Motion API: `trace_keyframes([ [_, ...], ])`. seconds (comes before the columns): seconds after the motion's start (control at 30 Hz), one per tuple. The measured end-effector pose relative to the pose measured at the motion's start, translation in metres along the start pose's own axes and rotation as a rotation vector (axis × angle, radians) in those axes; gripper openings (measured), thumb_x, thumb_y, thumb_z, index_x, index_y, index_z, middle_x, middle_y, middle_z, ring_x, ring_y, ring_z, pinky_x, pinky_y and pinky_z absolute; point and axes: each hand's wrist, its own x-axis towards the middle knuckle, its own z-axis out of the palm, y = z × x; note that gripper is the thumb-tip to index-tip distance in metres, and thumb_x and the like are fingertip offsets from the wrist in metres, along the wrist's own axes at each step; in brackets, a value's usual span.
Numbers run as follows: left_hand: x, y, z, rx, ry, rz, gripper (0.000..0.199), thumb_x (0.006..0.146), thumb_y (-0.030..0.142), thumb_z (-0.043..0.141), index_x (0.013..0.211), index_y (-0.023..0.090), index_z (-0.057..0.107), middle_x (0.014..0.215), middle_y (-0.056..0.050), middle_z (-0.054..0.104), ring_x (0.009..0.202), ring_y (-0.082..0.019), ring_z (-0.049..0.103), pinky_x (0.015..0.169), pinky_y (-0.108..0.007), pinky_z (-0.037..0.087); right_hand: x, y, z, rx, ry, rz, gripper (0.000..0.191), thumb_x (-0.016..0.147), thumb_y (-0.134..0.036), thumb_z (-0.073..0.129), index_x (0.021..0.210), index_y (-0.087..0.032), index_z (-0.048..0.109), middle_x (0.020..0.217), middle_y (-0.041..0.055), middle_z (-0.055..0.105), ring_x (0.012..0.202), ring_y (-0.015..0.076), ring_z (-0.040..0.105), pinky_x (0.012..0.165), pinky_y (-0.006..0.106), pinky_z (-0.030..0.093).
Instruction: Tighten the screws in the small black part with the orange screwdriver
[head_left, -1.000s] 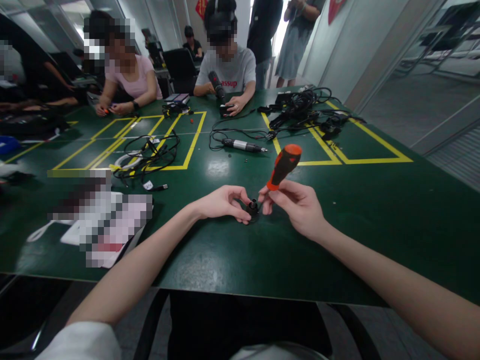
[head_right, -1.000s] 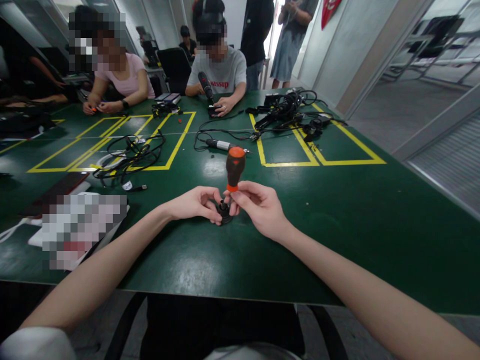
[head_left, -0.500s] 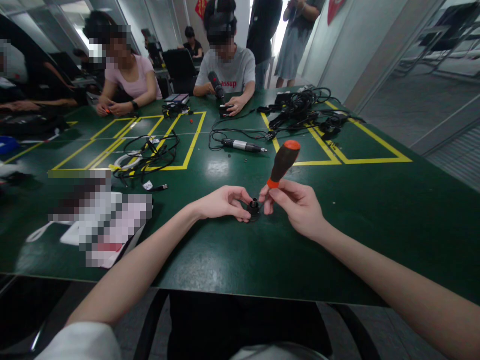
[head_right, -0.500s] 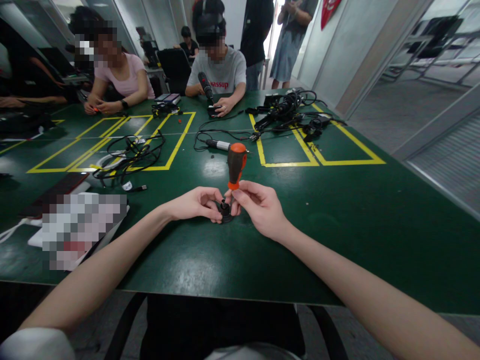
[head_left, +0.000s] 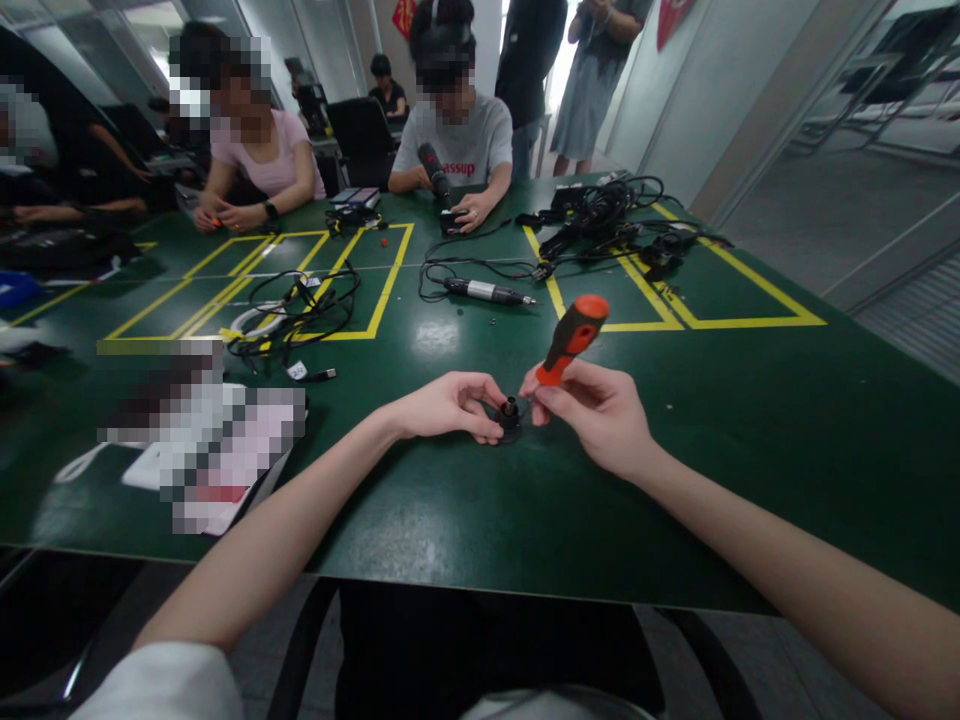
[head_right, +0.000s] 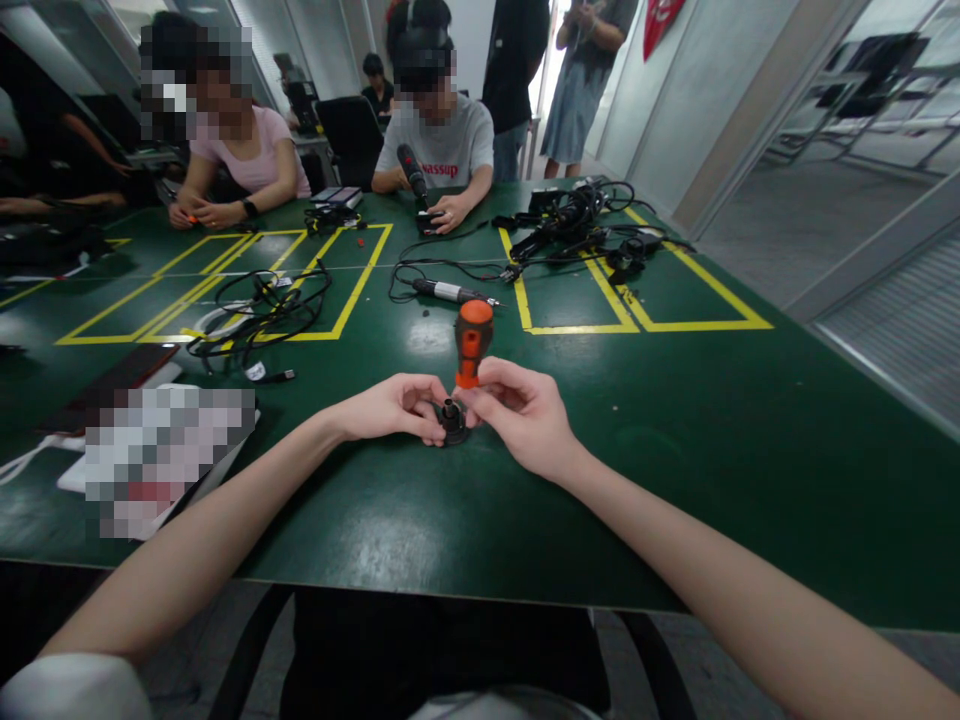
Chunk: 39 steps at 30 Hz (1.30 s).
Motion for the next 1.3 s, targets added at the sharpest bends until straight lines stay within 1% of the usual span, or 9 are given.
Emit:
trace_keyframes([
  [0.13, -0.0002, 0.0008, 0.0006, -0.019, -0.005, 0.009, 0.041, 0.069, 0.023, 0.093, 0.096, 0.013, 0.062, 0.084, -0.002, 0.077, 0.067, -0.012, 0.074, 0.067, -0.024, 0.057, -0.0004, 0.0012, -0.0005, 0.033, -0.033, 0.023, 0.037, 0.092, -0.057, 0.074, 0.088, -0.02, 0.072, 0.074, 0.0024, 0.073, 0.054, 0.0133, 0.067, 0.055, 0.028, 0.059],
  [0.23, -0.0005, 0.002, 0.0012, -0.018, -0.004, 0.005, 0.041, 0.069, 0.022, 0.093, 0.096, 0.013, 0.063, 0.083, -0.001, 0.077, 0.066, -0.011, 0.074, 0.067, -0.023, 0.058, -0.0013, 0.0015, 0.0005, 0.061, -0.028, 0.008, 0.036, 0.089, -0.055, 0.079, 0.092, -0.021, 0.068, 0.075, 0.0004, 0.073, 0.054, 0.0128, 0.067, 0.055, 0.027, 0.06],
  [0.5, -0.0004, 0.0018, 0.0008, -0.006, 0.005, -0.003, 0.041, 0.068, 0.023, 0.094, 0.095, 0.013, 0.064, 0.082, -0.002, 0.077, 0.068, -0.012, 0.075, 0.066, -0.022, 0.058, 0.0003, -0.0019, 0.0003, -0.023, 0.011, 0.02, 0.037, 0.082, -0.055, 0.085, 0.078, -0.021, 0.07, 0.07, 0.0008, 0.07, 0.054, 0.0142, 0.065, 0.053, 0.029, 0.059],
  [0.7, -0.0002, 0.0006, 0.0004, -0.018, 0.004, -0.003, 0.044, 0.067, 0.024, 0.094, 0.095, 0.013, 0.063, 0.082, -0.002, 0.077, 0.067, -0.012, 0.075, 0.066, -0.024, 0.058, 0.0002, 0.0013, -0.0022, 0.035, -0.043, 0.029, 0.036, 0.092, -0.056, 0.075, 0.087, -0.02, 0.075, 0.073, 0.0031, 0.074, 0.056, 0.0149, 0.068, 0.057, 0.03, 0.06],
  [0.8, -0.0002, 0.0007, 0.0005, -0.014, 0.002, -0.007, 0.043, 0.068, 0.023, 0.094, 0.096, 0.013, 0.063, 0.082, -0.002, 0.077, 0.066, -0.012, 0.074, 0.066, -0.023, 0.058, -0.001, 0.0023, -0.0011, 0.066, -0.031, 0.0, 0.032, 0.09, -0.052, 0.078, 0.094, -0.021, 0.072, 0.073, 0.0014, 0.074, 0.056, 0.0137, 0.067, 0.056, 0.028, 0.059],
  [0.97, -0.0002, 0.0007, 0.0005, -0.016, -0.005, 0.007, 0.039, 0.07, 0.02, 0.091, 0.097, 0.013, 0.063, 0.083, -0.002, 0.077, 0.067, -0.011, 0.074, 0.066, -0.023, 0.058, -0.0013, -0.0001, 0.0012, 0.012, 0.015, 0.027, 0.036, 0.085, -0.052, 0.084, 0.083, -0.022, 0.064, 0.069, 0.0003, 0.072, 0.054, 0.0132, 0.065, 0.054, 0.027, 0.058],
  [1.1, -0.0002, 0.0003, 0.0003, -0.012, -0.007, 0.002, 0.04, 0.069, 0.021, 0.092, 0.097, 0.013, 0.063, 0.085, -0.003, 0.077, 0.069, -0.012, 0.075, 0.067, -0.024, 0.058, 0.0008, -0.0027, 0.0005, -0.031, 0.037, 0.028, 0.037, 0.081, -0.053, 0.087, 0.077, -0.021, 0.069, 0.067, 0.0002, 0.069, 0.053, 0.0136, 0.064, 0.053, 0.028, 0.058],
  [1.2, -0.0004, 0.0003, 0.0004, -0.01, 0.005, -0.006, 0.041, 0.068, 0.022, 0.093, 0.096, 0.013, 0.064, 0.087, -0.003, 0.077, 0.069, -0.012, 0.075, 0.069, -0.025, 0.058, 0.0018, -0.0025, -0.0002, -0.014, 0.01, 0.012, 0.038, 0.084, -0.056, 0.083, 0.076, -0.021, 0.071, 0.064, 0.0002, 0.068, 0.05, 0.0136, 0.063, 0.051, 0.029, 0.057],
  [1.3, -0.0003, 0.0003, 0.0005, -0.009, 0.005, -0.007, 0.042, 0.068, 0.023, 0.094, 0.095, 0.013, 0.063, 0.087, -0.002, 0.077, 0.068, -0.012, 0.074, 0.068, -0.025, 0.058, 0.0011, -0.0007, -0.0005, 0.011, -0.033, 0.025, 0.038, 0.091, -0.058, 0.076, 0.083, -0.02, 0.073, 0.069, 0.0024, 0.072, 0.052, 0.0145, 0.066, 0.052, 0.029, 0.059],
])
